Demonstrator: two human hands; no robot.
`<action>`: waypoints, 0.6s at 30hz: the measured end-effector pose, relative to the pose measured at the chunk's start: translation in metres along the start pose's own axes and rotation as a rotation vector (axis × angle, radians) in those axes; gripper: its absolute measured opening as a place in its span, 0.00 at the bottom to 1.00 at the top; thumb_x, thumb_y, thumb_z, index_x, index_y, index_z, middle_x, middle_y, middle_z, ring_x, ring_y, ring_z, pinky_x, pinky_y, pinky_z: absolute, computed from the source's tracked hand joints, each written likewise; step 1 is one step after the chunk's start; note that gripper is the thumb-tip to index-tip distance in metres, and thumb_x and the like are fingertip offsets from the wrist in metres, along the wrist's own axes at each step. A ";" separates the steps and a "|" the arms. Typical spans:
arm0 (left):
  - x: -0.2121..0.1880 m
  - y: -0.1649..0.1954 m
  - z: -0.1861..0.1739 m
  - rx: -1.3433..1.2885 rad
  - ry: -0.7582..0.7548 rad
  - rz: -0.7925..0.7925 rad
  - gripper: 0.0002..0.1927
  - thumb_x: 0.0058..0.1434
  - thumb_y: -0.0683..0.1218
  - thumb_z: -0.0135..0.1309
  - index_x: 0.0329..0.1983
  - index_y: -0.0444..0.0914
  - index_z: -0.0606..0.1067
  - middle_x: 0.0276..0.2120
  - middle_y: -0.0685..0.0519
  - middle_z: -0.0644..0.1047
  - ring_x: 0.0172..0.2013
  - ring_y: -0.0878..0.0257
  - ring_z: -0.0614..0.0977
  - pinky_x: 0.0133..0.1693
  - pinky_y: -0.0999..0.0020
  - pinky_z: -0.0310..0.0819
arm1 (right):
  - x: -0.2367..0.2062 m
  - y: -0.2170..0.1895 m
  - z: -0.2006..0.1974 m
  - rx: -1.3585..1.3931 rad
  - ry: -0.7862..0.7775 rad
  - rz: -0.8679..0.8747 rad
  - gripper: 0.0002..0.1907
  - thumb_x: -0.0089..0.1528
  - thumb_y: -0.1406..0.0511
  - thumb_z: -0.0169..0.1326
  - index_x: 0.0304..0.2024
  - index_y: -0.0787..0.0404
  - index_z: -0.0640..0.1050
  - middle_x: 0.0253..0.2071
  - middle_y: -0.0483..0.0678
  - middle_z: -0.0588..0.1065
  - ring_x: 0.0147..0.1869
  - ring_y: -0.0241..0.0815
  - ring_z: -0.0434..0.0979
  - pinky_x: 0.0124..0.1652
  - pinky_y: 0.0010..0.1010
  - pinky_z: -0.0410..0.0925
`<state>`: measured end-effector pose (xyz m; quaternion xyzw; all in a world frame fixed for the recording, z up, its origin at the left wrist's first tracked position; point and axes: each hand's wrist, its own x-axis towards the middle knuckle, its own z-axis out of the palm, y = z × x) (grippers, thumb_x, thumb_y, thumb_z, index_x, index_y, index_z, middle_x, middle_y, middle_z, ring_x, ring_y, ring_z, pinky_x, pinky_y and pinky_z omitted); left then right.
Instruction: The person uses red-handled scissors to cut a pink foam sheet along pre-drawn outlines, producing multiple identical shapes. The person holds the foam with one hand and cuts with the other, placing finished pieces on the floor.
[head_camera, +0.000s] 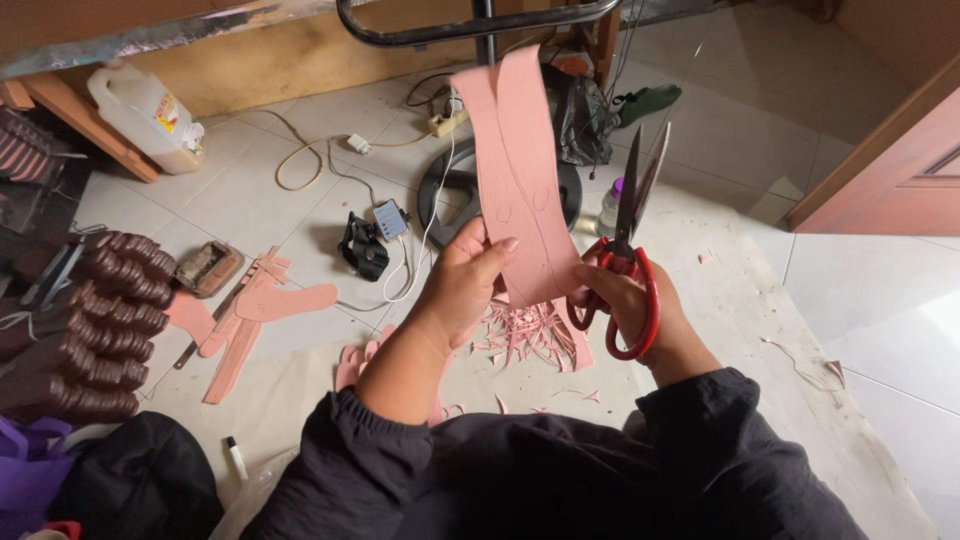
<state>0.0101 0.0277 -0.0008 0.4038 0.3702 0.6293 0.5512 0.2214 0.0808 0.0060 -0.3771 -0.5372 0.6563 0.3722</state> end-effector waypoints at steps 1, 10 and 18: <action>-0.008 0.001 0.003 0.013 -0.003 -0.002 0.18 0.70 0.40 0.50 0.62 0.33 0.70 0.53 0.49 0.78 0.53 0.64 0.79 0.57 0.65 0.72 | -0.003 -0.001 0.001 -0.010 0.000 -0.020 0.09 0.62 0.66 0.56 0.37 0.68 0.77 0.30 0.48 0.77 0.33 0.39 0.77 0.37 0.30 0.71; -0.041 0.017 0.011 -0.005 -0.139 -0.086 0.15 0.68 0.44 0.54 0.55 0.33 0.77 0.49 0.50 0.81 0.50 0.64 0.82 0.55 0.65 0.77 | -0.023 -0.012 0.016 -0.193 0.018 -0.135 0.09 0.60 0.65 0.59 0.37 0.65 0.75 0.31 0.47 0.76 0.34 0.37 0.75 0.35 0.30 0.69; -0.037 0.023 0.013 -0.281 0.076 0.090 0.12 0.68 0.42 0.52 0.52 0.33 0.76 0.46 0.49 0.81 0.48 0.60 0.83 0.51 0.57 0.80 | -0.033 -0.011 0.031 -0.194 -0.149 -0.150 0.12 0.64 0.61 0.54 0.40 0.65 0.76 0.33 0.47 0.76 0.38 0.37 0.76 0.40 0.30 0.71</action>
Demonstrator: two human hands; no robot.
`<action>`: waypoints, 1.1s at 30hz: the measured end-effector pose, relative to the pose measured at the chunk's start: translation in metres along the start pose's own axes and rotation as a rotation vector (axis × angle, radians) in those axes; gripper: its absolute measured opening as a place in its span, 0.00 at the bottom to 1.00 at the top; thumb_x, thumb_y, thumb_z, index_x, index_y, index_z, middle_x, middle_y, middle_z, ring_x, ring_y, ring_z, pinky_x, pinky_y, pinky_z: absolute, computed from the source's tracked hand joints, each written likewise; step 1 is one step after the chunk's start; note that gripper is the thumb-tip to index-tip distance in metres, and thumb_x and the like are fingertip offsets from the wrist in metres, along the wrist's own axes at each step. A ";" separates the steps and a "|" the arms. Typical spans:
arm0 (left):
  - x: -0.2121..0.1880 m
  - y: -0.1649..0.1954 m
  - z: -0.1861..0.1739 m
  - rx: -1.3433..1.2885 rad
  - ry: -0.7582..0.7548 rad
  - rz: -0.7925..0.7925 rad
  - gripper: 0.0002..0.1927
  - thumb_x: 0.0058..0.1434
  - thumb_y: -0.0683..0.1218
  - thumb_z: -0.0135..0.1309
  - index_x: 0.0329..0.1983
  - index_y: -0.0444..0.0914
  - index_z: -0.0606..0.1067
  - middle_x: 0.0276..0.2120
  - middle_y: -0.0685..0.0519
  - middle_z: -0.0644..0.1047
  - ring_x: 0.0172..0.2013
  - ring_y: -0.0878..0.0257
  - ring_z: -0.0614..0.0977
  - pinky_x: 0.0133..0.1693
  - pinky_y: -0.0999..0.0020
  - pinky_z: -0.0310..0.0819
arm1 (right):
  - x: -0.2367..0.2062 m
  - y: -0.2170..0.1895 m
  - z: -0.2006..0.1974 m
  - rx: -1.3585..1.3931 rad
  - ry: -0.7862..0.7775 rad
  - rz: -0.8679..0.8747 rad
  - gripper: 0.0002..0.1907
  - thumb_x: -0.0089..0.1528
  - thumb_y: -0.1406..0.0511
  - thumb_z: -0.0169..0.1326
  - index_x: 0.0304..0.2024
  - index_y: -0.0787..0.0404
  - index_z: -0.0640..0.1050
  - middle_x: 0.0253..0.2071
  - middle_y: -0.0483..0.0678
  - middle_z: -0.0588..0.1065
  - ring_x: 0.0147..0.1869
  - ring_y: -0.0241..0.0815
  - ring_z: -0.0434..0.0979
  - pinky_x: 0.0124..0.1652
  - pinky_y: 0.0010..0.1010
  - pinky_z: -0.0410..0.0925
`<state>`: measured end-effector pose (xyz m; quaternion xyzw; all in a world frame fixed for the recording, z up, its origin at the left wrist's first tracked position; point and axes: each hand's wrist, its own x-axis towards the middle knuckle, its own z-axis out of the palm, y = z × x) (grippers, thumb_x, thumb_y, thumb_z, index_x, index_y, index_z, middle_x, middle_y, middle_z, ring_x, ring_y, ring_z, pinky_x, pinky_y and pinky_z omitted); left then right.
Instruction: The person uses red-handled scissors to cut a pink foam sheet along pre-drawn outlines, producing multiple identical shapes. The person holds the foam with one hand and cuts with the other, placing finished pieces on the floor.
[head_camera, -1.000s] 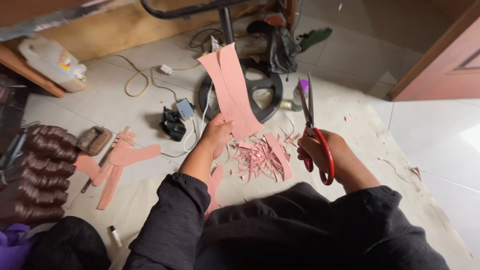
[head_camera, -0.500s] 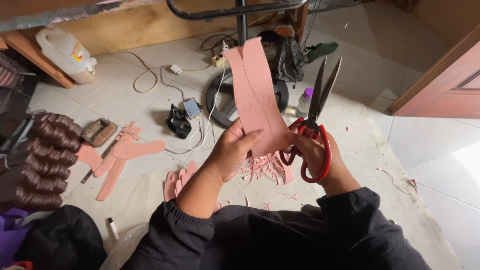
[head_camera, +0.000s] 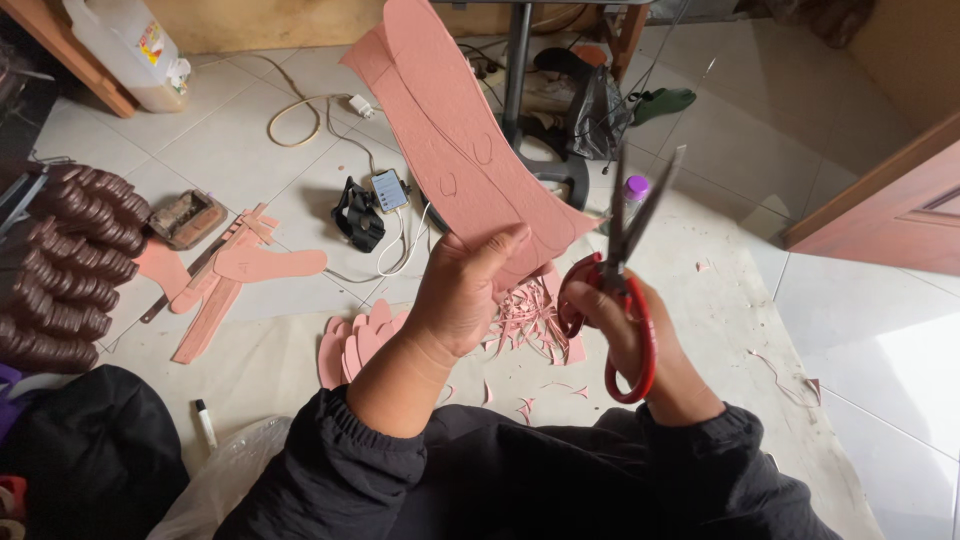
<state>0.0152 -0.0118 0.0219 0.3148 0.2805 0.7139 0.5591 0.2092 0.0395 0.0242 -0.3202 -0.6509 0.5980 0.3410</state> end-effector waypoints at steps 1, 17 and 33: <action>0.001 -0.002 0.002 -0.021 0.002 0.028 0.13 0.67 0.41 0.52 0.53 0.33 0.76 0.47 0.49 0.81 0.48 0.60 0.83 0.52 0.58 0.80 | 0.000 0.001 0.003 -0.066 -0.018 0.012 0.12 0.63 0.61 0.54 0.40 0.65 0.76 0.32 0.48 0.76 0.37 0.37 0.75 0.39 0.30 0.70; -0.021 -0.018 0.034 -0.007 0.084 0.036 0.12 0.70 0.44 0.48 0.50 0.32 0.76 0.41 0.52 0.80 0.39 0.67 0.81 0.41 0.71 0.75 | 0.000 0.011 0.014 -0.286 0.047 0.068 0.09 0.58 0.66 0.51 0.35 0.67 0.75 0.28 0.50 0.77 0.33 0.38 0.75 0.35 0.30 0.70; -0.029 -0.040 0.050 -0.101 0.154 -0.020 0.10 0.73 0.46 0.45 0.44 0.36 0.75 0.31 0.53 0.77 0.26 0.68 0.74 0.26 0.72 0.67 | -0.002 0.018 0.008 -0.287 0.134 0.114 0.08 0.58 0.68 0.47 0.31 0.69 0.74 0.26 0.51 0.77 0.30 0.40 0.77 0.31 0.31 0.72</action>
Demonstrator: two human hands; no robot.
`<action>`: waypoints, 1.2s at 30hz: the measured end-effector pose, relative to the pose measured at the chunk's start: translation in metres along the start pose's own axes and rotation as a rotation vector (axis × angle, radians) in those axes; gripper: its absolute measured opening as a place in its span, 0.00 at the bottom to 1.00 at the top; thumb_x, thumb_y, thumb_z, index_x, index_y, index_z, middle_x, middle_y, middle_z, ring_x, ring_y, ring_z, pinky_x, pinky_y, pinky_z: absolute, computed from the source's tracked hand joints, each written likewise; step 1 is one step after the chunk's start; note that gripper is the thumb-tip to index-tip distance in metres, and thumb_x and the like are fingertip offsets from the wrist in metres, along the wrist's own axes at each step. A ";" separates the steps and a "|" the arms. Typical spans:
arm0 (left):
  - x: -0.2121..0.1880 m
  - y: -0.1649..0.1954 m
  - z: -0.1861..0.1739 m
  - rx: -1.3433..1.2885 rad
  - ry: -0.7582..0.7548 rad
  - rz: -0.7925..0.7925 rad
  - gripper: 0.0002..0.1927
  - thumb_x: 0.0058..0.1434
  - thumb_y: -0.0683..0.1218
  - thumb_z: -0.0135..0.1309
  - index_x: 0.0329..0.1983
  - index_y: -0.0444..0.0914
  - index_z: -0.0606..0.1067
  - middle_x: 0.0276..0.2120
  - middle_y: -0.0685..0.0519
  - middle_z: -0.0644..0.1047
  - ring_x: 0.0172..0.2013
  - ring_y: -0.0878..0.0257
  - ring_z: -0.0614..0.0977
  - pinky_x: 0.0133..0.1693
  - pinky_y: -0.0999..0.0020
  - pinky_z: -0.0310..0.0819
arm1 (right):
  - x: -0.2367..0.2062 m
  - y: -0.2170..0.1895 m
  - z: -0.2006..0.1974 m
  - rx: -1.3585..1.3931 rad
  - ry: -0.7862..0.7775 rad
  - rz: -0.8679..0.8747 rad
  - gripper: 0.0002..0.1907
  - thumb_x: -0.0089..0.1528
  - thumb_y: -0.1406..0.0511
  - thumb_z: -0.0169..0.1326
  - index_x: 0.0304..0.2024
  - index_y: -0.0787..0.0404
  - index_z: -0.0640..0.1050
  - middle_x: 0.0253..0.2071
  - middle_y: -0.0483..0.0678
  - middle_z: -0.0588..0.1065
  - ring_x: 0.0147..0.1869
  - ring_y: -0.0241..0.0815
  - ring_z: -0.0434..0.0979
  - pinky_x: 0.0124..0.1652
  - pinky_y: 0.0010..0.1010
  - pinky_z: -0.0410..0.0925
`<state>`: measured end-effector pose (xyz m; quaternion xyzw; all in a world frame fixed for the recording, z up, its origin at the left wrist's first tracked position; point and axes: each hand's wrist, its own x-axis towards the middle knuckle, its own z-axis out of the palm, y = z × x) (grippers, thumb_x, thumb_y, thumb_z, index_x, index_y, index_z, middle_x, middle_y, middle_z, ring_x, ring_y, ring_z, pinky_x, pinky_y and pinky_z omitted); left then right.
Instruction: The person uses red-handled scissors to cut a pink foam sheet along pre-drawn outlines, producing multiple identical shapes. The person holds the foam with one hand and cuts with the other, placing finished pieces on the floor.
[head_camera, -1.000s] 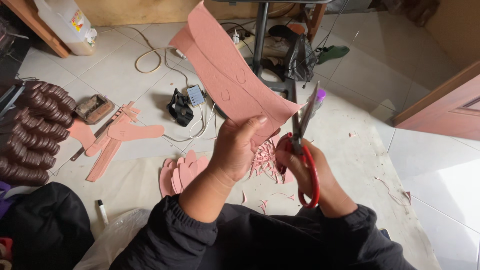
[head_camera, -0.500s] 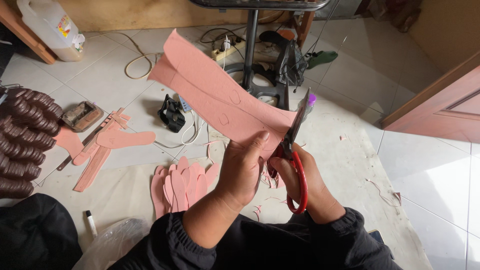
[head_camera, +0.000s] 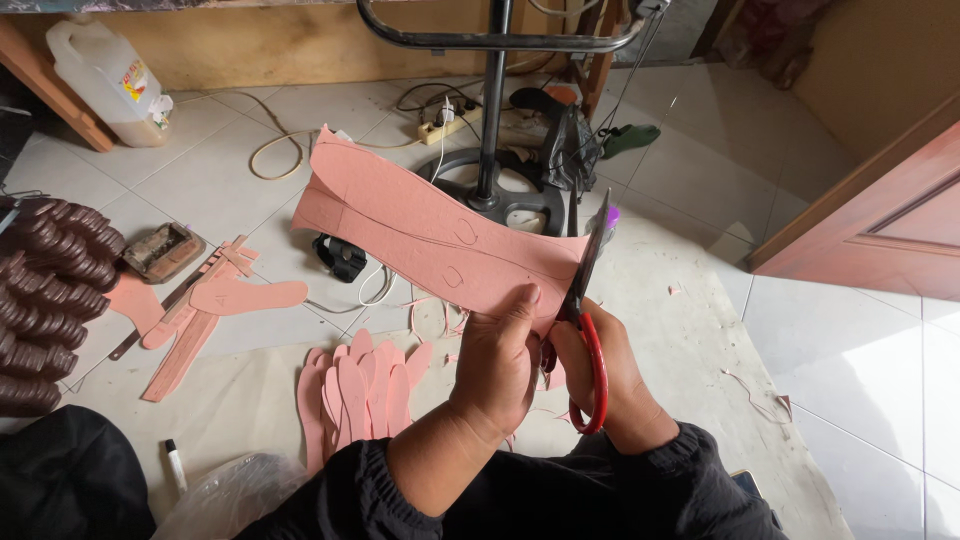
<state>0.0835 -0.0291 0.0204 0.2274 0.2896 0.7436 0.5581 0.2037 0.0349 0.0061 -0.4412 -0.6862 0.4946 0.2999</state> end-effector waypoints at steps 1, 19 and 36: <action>0.000 0.001 0.000 0.017 -0.015 0.012 0.11 0.74 0.46 0.45 0.43 0.35 0.75 0.30 0.52 0.76 0.24 0.67 0.73 0.24 0.71 0.67 | -0.001 -0.001 -0.001 0.002 -0.004 -0.005 0.08 0.59 0.68 0.47 0.31 0.69 0.74 0.26 0.51 0.77 0.29 0.40 0.77 0.30 0.31 0.72; 0.013 0.019 -0.013 -0.034 -0.157 -0.045 0.13 0.71 0.42 0.45 0.57 0.34 0.71 0.52 0.47 0.77 0.51 0.59 0.80 0.51 0.59 0.80 | -0.010 -0.025 -0.022 -0.121 -0.034 0.061 0.10 0.60 0.66 0.48 0.30 0.68 0.76 0.18 0.48 0.73 0.20 0.36 0.72 0.23 0.30 0.66; 0.019 0.039 -0.031 0.075 -0.238 -0.141 0.16 0.70 0.44 0.48 0.59 0.34 0.70 0.53 0.49 0.77 0.52 0.61 0.80 0.54 0.56 0.79 | -0.013 -0.034 -0.029 -0.272 -0.071 0.179 0.13 0.61 0.63 0.51 0.30 0.68 0.77 0.17 0.49 0.72 0.19 0.38 0.69 0.21 0.32 0.64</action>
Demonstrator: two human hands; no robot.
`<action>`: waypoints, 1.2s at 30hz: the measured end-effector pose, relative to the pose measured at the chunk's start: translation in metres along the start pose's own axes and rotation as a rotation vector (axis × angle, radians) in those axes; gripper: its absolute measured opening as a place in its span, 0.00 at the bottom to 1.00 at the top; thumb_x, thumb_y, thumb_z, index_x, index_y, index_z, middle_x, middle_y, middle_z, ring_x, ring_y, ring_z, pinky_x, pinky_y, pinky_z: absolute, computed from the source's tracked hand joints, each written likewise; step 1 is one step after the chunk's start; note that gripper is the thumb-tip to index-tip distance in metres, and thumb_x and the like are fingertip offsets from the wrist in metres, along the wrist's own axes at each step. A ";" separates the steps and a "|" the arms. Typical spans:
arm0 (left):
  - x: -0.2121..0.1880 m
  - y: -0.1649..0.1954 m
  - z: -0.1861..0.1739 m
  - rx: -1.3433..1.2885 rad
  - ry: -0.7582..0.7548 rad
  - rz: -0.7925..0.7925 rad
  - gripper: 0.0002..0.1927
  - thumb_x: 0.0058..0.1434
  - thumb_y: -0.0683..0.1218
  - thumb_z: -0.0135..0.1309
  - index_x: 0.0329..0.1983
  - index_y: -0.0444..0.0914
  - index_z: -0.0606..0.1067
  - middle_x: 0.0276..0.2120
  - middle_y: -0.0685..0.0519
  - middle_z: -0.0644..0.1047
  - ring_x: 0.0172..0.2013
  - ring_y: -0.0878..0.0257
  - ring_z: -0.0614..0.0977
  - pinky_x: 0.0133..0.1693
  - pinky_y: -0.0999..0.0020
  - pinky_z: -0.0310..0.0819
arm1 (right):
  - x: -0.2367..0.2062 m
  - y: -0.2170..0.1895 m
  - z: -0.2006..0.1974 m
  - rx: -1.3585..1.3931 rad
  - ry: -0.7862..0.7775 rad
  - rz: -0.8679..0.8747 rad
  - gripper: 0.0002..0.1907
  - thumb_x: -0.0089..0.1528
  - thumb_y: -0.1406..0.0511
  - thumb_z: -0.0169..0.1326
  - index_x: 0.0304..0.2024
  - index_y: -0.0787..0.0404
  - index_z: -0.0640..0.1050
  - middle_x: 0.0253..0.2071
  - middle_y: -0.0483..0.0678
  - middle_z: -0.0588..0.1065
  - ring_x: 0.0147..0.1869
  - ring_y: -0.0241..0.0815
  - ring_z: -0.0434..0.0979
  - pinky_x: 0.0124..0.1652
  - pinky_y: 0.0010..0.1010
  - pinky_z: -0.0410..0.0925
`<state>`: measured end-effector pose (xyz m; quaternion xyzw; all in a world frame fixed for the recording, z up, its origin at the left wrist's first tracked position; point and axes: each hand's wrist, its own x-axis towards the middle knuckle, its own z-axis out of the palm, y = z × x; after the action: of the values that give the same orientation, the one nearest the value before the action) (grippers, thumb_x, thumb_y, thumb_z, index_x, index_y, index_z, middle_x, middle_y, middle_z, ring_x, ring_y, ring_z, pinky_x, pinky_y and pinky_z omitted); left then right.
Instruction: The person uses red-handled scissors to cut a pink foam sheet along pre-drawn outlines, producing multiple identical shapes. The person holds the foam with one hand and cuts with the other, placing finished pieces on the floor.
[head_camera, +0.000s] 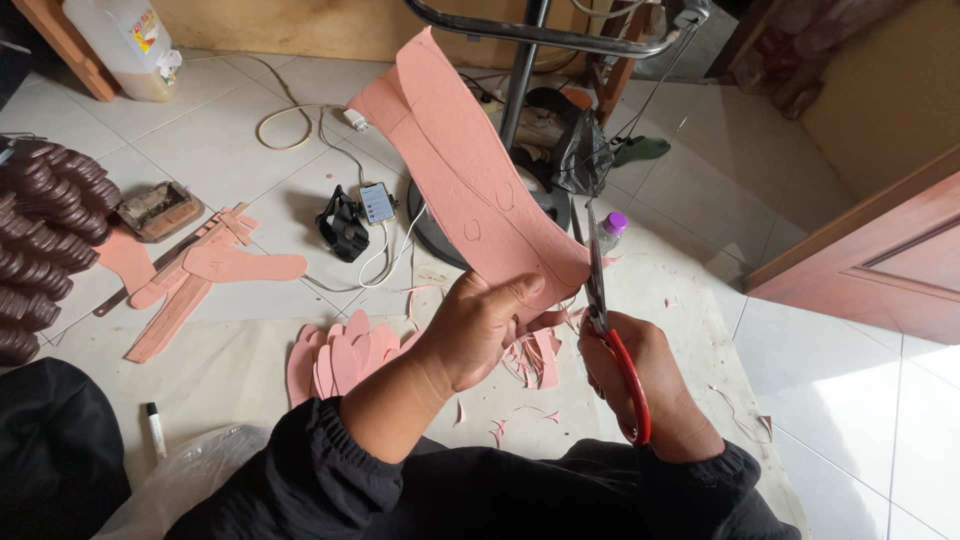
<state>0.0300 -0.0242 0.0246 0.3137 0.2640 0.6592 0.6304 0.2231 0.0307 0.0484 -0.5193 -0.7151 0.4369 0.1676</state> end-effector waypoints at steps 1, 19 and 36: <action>0.000 0.002 -0.002 0.002 -0.011 -0.005 0.16 0.70 0.44 0.48 0.60 0.34 0.70 0.53 0.50 0.77 0.53 0.61 0.79 0.54 0.56 0.79 | 0.000 0.000 0.000 0.004 -0.010 0.002 0.12 0.61 0.63 0.51 0.30 0.68 0.77 0.17 0.49 0.72 0.19 0.38 0.70 0.22 0.32 0.64; 0.003 0.010 -0.025 0.158 -0.021 -0.134 0.18 0.67 0.44 0.51 0.60 0.37 0.71 0.51 0.51 0.78 0.48 0.63 0.83 0.44 0.66 0.80 | 0.002 0.007 0.001 0.099 -0.178 -0.136 0.09 0.57 0.66 0.50 0.32 0.68 0.75 0.21 0.49 0.73 0.24 0.38 0.72 0.26 0.31 0.69; 0.002 0.006 -0.037 0.190 0.010 -0.162 0.17 0.68 0.44 0.52 0.58 0.36 0.73 0.45 0.52 0.79 0.41 0.65 0.81 0.43 0.67 0.78 | 0.003 0.019 0.008 0.075 -0.150 -0.059 0.11 0.60 0.63 0.52 0.34 0.67 0.78 0.17 0.47 0.72 0.20 0.35 0.70 0.22 0.29 0.66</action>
<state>-0.0017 -0.0205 0.0046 0.3463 0.3529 0.5797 0.6477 0.2273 0.0314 0.0279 -0.4573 -0.7236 0.4961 0.1456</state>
